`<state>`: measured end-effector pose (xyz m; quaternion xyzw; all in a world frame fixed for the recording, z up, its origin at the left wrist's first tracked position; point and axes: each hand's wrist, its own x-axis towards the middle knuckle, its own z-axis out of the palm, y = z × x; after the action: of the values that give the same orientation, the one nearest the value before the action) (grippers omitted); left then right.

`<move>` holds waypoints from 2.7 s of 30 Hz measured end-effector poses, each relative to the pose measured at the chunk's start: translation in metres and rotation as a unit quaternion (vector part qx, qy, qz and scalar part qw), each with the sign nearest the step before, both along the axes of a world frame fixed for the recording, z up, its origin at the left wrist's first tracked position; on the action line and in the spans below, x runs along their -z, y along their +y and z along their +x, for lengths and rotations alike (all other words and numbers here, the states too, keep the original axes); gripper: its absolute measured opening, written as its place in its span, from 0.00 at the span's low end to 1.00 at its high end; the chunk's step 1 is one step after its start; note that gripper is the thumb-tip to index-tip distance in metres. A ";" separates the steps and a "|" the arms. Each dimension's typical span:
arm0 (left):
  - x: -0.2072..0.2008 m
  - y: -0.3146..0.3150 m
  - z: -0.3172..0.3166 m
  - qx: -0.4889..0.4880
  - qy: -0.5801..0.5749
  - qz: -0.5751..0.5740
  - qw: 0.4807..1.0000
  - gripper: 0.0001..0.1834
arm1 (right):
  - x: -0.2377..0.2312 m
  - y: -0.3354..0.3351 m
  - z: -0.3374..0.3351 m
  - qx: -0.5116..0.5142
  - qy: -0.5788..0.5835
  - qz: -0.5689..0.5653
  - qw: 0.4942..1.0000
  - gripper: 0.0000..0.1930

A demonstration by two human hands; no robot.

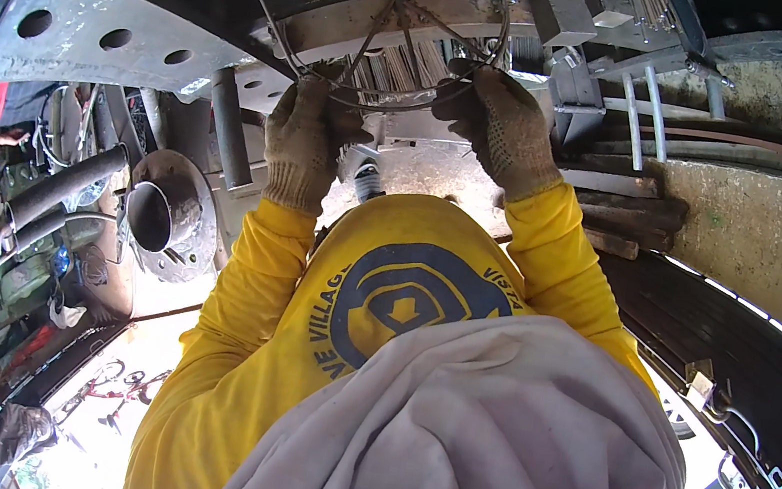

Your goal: The person uses their hands to position and secure a small metal component within a larger metal frame on a workbench.

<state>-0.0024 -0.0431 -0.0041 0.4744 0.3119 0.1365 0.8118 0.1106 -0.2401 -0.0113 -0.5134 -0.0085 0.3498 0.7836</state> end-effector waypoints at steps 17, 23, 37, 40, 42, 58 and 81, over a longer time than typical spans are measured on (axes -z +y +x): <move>-0.007 0.002 -0.003 0.028 -0.010 0.084 0.996 0.18 | 0.009 -0.001 0.002 -0.048 -0.254 -0.078 0.963 0.17; 0.007 0.006 0.003 -0.006 -0.050 -0.028 0.998 0.18 | 0.015 0.000 0.001 -0.023 0.053 0.131 0.990 0.19; 0.050 0.021 0.006 0.084 -0.226 -0.219 0.945 0.22 | 0.036 0.007 0.005 -0.083 -0.038 0.077 0.993 0.20; 0.062 0.014 0.013 0.066 -0.277 -0.278 0.918 0.24 | 0.041 0.008 0.007 -0.094 -0.069 0.095 0.989 0.20; 0.062 0.013 0.014 0.057 -0.272 -0.288 0.916 0.24 | 0.043 0.009 0.009 -0.111 -0.125 0.076 0.983 0.21; 0.058 0.011 0.019 0.012 -0.263 -0.333 0.905 0.17 | 0.043 0.018 -0.004 -0.068 -0.112 0.058 0.990 0.22; 0.045 0.005 0.024 0.044 -0.331 -0.291 0.897 0.12 | 0.043 0.027 -0.011 -0.059 -0.142 0.032 0.988 0.12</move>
<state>0.0214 -0.0379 -0.0493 0.1581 0.0299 0.1530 0.9750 0.1000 -0.2131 -0.0540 -0.5309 -0.1614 0.3186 0.7685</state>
